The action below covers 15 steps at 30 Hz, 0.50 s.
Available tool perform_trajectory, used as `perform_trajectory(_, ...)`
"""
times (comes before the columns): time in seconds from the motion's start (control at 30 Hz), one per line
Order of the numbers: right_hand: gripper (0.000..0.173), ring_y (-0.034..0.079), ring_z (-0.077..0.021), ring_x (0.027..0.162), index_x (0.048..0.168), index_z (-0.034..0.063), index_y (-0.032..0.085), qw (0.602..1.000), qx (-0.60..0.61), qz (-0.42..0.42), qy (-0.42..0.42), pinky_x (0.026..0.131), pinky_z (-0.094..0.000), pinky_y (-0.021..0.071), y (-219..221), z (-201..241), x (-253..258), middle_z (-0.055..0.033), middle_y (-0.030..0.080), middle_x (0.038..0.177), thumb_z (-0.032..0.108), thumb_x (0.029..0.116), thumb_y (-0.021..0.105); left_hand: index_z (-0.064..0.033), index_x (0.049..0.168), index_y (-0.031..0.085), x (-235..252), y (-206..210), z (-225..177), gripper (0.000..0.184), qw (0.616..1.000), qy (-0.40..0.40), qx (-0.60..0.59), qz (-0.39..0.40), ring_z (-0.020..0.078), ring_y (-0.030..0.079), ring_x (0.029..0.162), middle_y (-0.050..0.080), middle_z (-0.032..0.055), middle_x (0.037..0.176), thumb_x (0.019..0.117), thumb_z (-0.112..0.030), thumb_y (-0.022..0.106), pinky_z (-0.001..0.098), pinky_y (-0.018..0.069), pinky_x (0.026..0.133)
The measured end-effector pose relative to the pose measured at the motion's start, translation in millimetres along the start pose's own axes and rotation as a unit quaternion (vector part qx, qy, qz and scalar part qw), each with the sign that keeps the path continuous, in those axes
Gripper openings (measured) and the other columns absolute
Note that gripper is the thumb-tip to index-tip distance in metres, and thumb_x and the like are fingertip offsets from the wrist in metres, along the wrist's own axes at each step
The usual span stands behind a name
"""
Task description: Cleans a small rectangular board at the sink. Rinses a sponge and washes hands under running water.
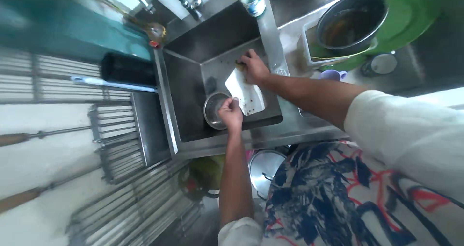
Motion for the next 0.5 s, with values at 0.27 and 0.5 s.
perform_trajectory(0.27, 0.036, 0.058, -0.0447, 0.125, 0.131, 0.0062, 0.067, 0.998, 0.042, 0.028, 0.042, 0.104, -0.0553, 0.0519, 41, -2, 0, -0.0277, 0.051, 0.144, 0.0, 0.0959, 0.064, 0.005, 0.103, 0.072, 13, -6, 27, 0.013, 0.999, -0.012, -0.016, -0.031, 0.007, 0.061, 0.071, 0.07, 0.0095, 0.085, 0.0994, -0.006, 0.066, 0.0261, 0.0538, 0.071)
perform_trajectory(0.5, 0.036, 0.06, -0.0438, 0.12, 0.123, 0.0064, 0.071, 0.99, 0.031, 0.119, -0.062, 0.1, -0.057, 0.0539, 95, 29, -29, -0.0261, 0.054, 0.139, -0.002, 0.0881, 0.073, 0.0057, 0.104, 0.072, 31, -18, 61, 0.017, 0.995, -0.068, -0.032, -0.062, 0.0062, 0.061, 0.076, 0.07, 0.0102, 0.09, 0.1012, -0.01, 0.064, 0.0252, 0.053, 0.076)
Point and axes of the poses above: each hand's wrist, its own x-axis towards the middle knuckle, its own y-axis out of the palm, z = x × y, the point moved 10 cm from there along x, towards the middle knuckle
